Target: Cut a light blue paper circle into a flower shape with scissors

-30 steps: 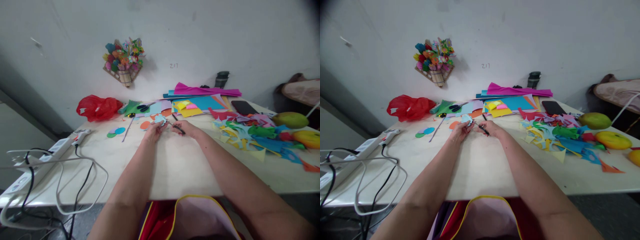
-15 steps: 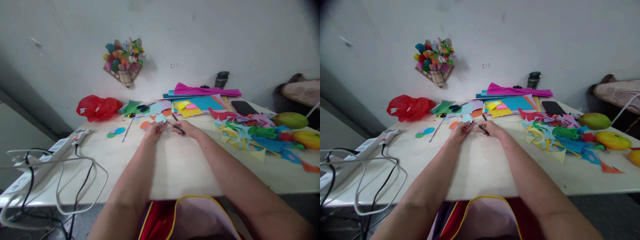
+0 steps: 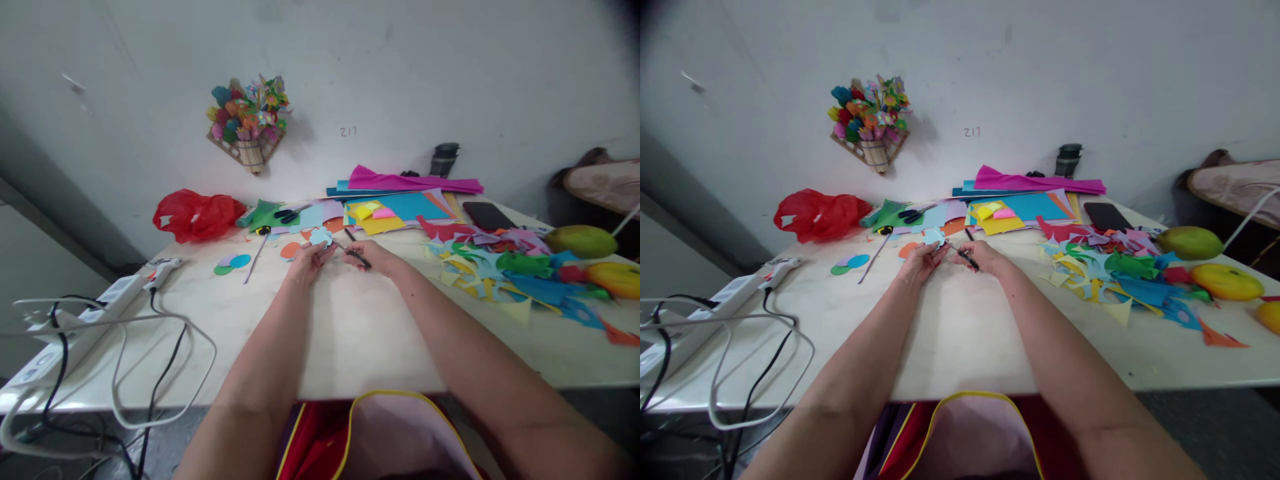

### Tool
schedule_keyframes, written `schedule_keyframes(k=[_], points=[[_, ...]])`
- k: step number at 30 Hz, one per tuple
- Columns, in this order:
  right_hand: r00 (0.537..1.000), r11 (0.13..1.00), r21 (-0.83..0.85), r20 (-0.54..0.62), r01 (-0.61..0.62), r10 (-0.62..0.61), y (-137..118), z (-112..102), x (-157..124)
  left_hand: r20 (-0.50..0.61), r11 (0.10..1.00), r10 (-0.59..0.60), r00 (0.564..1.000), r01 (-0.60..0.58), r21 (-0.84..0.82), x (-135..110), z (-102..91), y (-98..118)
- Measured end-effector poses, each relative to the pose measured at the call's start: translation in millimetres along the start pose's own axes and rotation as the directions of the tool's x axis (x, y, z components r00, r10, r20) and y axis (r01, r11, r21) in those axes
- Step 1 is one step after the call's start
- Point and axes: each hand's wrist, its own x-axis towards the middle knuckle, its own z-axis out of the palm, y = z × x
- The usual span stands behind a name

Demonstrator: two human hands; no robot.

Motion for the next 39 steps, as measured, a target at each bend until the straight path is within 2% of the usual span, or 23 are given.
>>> schedule_keyframes(k=[8, 20, 30, 33, 39], points=[[1.000, 0.999, -0.047, -0.012, 0.012, -0.012, 0.5, 0.9, 0.6, 0.016, 1.000, 0.006, 1.000, -0.006, -0.009, 0.6, -1.4, -0.6], [1.000, 0.999, 0.030, -0.015, 0.027, -0.026, 1.5, 1.2, 1.6, 0.022, 1.000, 0.008, 1.000, -0.007, -0.010, 0.6, -1.1, -0.5], [0.997, 0.995, -0.066, -0.006, 0.079, -0.079, 12.1, 0.0, 8.6, 0.012, 1.000, -0.001, 1.000, 0.002, -0.011, -0.3, -0.7, 0.8], [0.988, 0.976, -0.172, -0.046, 0.137, -0.147, 18.6, -2.2, 12.4, 0.021, 1.000, 0.008, 1.000, -0.008, -0.008, -1.0, -0.3, 1.2], [0.968, 0.866, -0.486, -0.138, 0.120, -0.212, 12.9, -5.6, 7.0, 0.040, 1.000, 0.007, 0.999, -0.007, 0.014, -2.8, 0.7, 1.8]])
